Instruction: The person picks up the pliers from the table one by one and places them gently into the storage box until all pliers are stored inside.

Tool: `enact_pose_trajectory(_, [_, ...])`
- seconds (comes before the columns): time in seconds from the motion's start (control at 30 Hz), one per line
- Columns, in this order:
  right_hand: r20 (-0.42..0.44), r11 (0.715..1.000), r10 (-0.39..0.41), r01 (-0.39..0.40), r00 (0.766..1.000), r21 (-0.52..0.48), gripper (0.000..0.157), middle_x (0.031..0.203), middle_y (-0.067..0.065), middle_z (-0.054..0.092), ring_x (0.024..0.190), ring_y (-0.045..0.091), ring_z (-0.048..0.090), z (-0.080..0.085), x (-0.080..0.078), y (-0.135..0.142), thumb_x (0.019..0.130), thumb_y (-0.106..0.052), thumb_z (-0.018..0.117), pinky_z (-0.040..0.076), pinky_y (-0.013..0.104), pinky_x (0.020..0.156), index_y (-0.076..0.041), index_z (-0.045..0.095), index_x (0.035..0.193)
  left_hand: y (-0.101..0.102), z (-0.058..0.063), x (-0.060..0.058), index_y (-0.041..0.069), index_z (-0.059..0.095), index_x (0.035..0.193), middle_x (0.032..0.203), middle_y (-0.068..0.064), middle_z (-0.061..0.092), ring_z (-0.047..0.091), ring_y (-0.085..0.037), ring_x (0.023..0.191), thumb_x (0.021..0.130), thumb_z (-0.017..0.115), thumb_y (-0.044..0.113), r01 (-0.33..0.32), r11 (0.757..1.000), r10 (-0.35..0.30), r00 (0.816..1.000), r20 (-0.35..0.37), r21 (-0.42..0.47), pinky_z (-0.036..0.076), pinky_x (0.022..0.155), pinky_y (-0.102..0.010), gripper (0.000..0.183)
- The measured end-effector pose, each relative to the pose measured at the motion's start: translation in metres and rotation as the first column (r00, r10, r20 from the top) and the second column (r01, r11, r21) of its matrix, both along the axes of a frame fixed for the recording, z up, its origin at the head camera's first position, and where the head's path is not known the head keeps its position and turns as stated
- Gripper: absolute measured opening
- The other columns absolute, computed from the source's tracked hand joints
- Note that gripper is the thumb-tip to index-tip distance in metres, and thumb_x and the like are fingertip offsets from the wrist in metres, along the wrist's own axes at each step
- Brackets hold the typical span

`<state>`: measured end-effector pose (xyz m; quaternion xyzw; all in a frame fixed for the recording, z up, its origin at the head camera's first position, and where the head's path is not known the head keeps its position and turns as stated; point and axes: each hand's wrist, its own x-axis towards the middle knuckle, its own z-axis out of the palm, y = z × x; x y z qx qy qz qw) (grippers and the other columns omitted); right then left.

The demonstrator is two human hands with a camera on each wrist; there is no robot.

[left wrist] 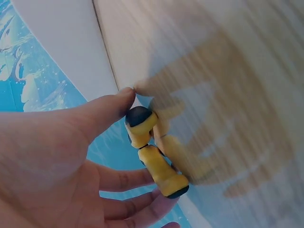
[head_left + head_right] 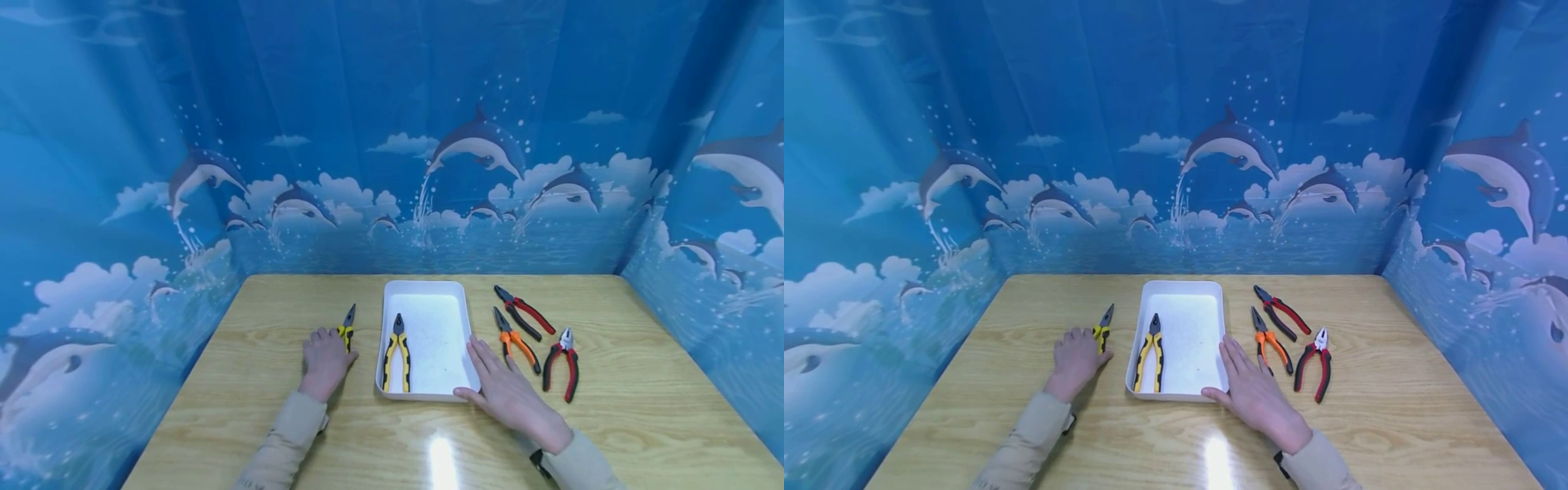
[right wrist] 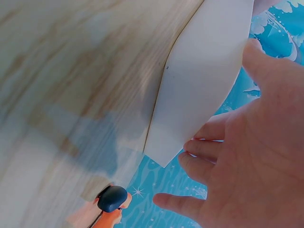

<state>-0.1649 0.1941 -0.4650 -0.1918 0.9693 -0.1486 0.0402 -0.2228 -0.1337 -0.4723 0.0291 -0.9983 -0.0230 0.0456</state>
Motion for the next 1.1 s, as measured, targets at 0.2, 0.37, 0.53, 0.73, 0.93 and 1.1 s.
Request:
enact_pose_trajectory(0.2, [-0.003,1.000,-0.002,0.002,1.000,0.002,0.090,0.168,0.016,0.014,0.153,0.039,0.019,0.0005,0.0003,0.0006,0.098,-0.060,0.053,0.021,0.073,0.115,-0.001,0.024,0.159,-0.0011,-0.0011,-0.0011,-0.011,0.060,0.110,0.094,-0.025,0.059,0.059,-0.035,0.086,0.086,0.076,0.052,-0.005,1.000,0.004,1.000,0.023,0.015,0.055,0.076,-0.047,0.070])
enact_pose_trajectory(0.37, [-0.021,1.000,0.006,-0.006,1.000,0.000,0.089,0.168,0.016,0.015,0.152,0.039,0.020,0.0000,0.0008,0.0006,0.099,-0.060,0.052,0.021,0.072,0.116,0.000,0.025,0.159,-0.0015,-0.0005,-0.0027,-0.010,0.059,0.099,0.085,-0.022,0.057,0.056,-0.030,0.076,0.087,0.077,0.045,-0.005,1.000,0.005,1.000,0.013,0.011,0.054,0.067,-0.041,0.060])
enact_pose_trajectory(0.53, [-0.034,1.000,0.010,-0.010,0.999,0.005,0.092,0.168,0.017,0.016,0.152,0.039,0.021,-0.0010,0.0006,0.0007,0.098,-0.064,0.049,0.020,0.071,0.117,0.000,0.026,0.158,-0.0003,0.0009,-0.0031,-0.010,0.057,0.094,0.080,-0.019,0.053,0.053,-0.029,0.073,0.090,0.072,0.044,-0.010,0.999,0.009,1.000,0.022,0.050,0.052,0.064,-0.041,0.056])
enact_pose_trajectory(0.73, [-0.026,1.000,0.007,-0.006,1.000,0.007,0.090,0.168,0.017,0.016,0.152,0.039,0.020,-0.0014,-0.0001,0.0001,0.098,-0.061,0.052,0.020,0.071,0.117,0.000,0.026,0.159,0.0008,0.0011,-0.0055,-0.011,0.057,0.088,0.075,-0.018,0.051,0.051,-0.028,0.069,0.094,0.062,0.044,-0.008,0.995,0.009,1.000,-0.002,0.097,0.050,0.060,-0.040,0.056])
enact_pose_trajectory(0.93, [-0.026,1.000,0.006,-0.006,1.000,0.017,0.089,0.168,0.017,0.015,0.152,0.040,0.020,-0.0027,-0.0007,-0.0009,0.099,-0.059,0.054,0.020,0.071,0.117,0.000,0.026,0.158,0.0005,0.0013,-0.0070,-0.010,0.056,0.090,0.077,-0.018,0.050,0.049,-0.027,0.070,0.094,0.061,0.048,-0.017,0.998,0.019,0.999,-0.043,0.053,0.048,0.057,-0.037,0.058])
enact_pose_trajectory(1.1, [-0.031,1.000,0.006,-0.005,1.000,0.027,0.089,0.168,0.018,0.015,0.152,0.040,0.020,-0.0031,-0.0009,-0.0009,0.099,-0.059,0.053,0.020,0.071,0.117,0.001,0.026,0.158,0.0013,0.0035,-0.0054,-0.008,0.055,0.089,0.077,-0.017,0.050,0.047,-0.026,0.069,0.092,0.064,0.045,-0.007,0.999,0.013,0.988,-0.152,0.039,0.045,0.055,-0.036,0.054])
